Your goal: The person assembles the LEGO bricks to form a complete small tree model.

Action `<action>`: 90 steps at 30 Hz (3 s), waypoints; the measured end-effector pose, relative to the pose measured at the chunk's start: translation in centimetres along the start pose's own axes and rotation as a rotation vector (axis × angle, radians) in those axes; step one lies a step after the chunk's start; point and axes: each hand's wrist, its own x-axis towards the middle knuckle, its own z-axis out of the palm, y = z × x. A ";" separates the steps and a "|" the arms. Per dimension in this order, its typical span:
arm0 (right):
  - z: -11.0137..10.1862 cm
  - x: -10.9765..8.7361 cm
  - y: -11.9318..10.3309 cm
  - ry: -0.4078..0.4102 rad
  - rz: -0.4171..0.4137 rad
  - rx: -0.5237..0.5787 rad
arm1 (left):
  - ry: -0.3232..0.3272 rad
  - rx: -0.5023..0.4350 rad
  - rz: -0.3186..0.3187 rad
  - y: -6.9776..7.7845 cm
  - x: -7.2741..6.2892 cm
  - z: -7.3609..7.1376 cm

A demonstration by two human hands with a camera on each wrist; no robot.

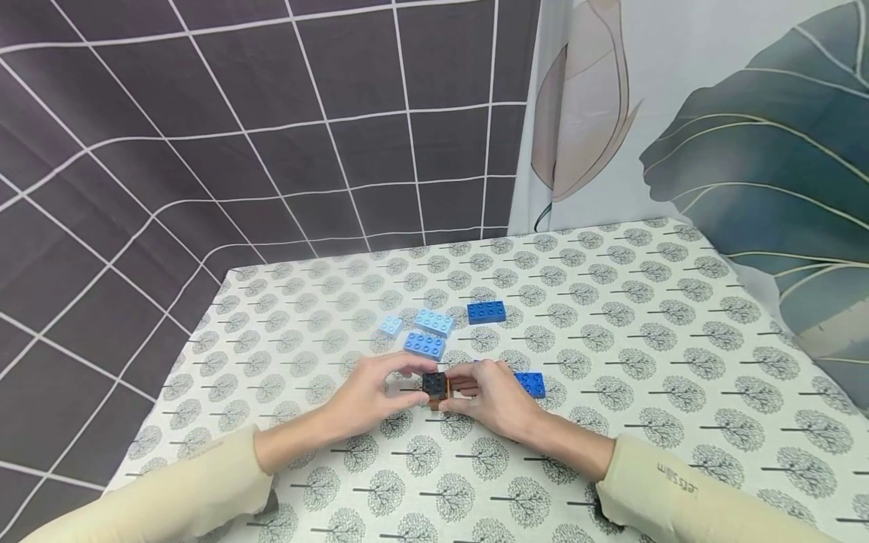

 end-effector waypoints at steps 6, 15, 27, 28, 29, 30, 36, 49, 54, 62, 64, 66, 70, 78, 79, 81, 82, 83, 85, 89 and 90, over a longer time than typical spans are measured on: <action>0.0 -0.1 -0.2 0.004 -0.004 0.022 | 0.000 -0.010 -0.006 0.2 0.0 0.0; -0.1 -0.3 -1.3 0.036 -0.003 0.033 | -0.003 -0.005 -0.010 0.4 0.1 -0.1; -0.2 -0.7 -1.6 0.133 -0.052 -0.077 | 0.011 -0.042 -0.060 0.4 -0.2 0.1; -0.2 -0.7 -1.5 0.133 -0.061 -0.083 | 0.012 -0.049 -0.070 0.4 -0.2 0.2; -0.2 -0.7 -1.5 0.133 -0.064 -0.086 | 0.012 -0.062 -0.083 0.4 -0.3 0.2; -0.2 -0.6 -1.5 0.131 -0.071 -0.087 | 0.012 -0.072 -0.094 0.4 -0.4 0.3; -0.2 -0.6 -1.4 0.119 -0.091 -0.068 | 0.013 -0.091 -0.134 0.4 -0.6 0.5; -0.1 -0.4 -0.9 0.111 -0.105 -0.027 | 0.021 -0.065 -0.106 0.3 -0.4 0.5; -0.1 -0.2 -0.7 0.112 -0.113 -0.012 | 0.021 -0.087 -0.117 0.1 -0.5 0.5; 0.2 -0.3 -0.4 0.088 -0.120 0.007 | 0.015 -0.099 -0.124 0.0 -0.9 0.7; 0.2 -0.4 -0.5 0.095 -0.121 -0.005 | 0.009 -0.094 -0.123 0.0 -0.9 0.7; 0.2 -0.4 -0.5 0.095 -0.117 -0.001 | 0.007 -0.081 -0.114 0.0 -0.8 0.7; 0.2 -0.4 -0.5 0.092 -0.105 0.011 | -0.004 -0.061 -0.074 0.0 -0.6 0.7; -0.1 -0.5 -0.5 0.102 -0.091 -0.007 | -0.014 -0.023 -0.050 -0.1 -0.4 0.8; -0.2 -0.5 -0.6 0.102 -0.091 -0.009 | -0.008 -0.008 -0.045 -0.1 -0.4 0.7; -0.3 -0.3 -0.6 0.102 -0.085 -0.004 | 0.006 0.019 -0.030 -0.1 -0.3 0.8; -0.4 -0.3 -0.7 0.101 -0.079 0.000 | 0.012 0.033 -0.016 -0.1 -0.3 0.9; -0.5 -0.4 -0.7 0.101 -0.070 0.002 | 0.017 0.051 -0.006 -0.1 -0.2 1.0; -0.6 -0.4 -0.7 0.098 -0.050 0.013 | 0.025 0.070 0.010 -0.1 -0.2 1.2; -0.8 -0.4 -0.8 0.089 -0.014 0.030 | -0.011 0.076 0.000 -0.1 0.0 1.1; -0.8 -0.4 -0.8 0.085 -0.012 0.038 | -0.026 0.070 -0.007 -0.1 0.0 1.0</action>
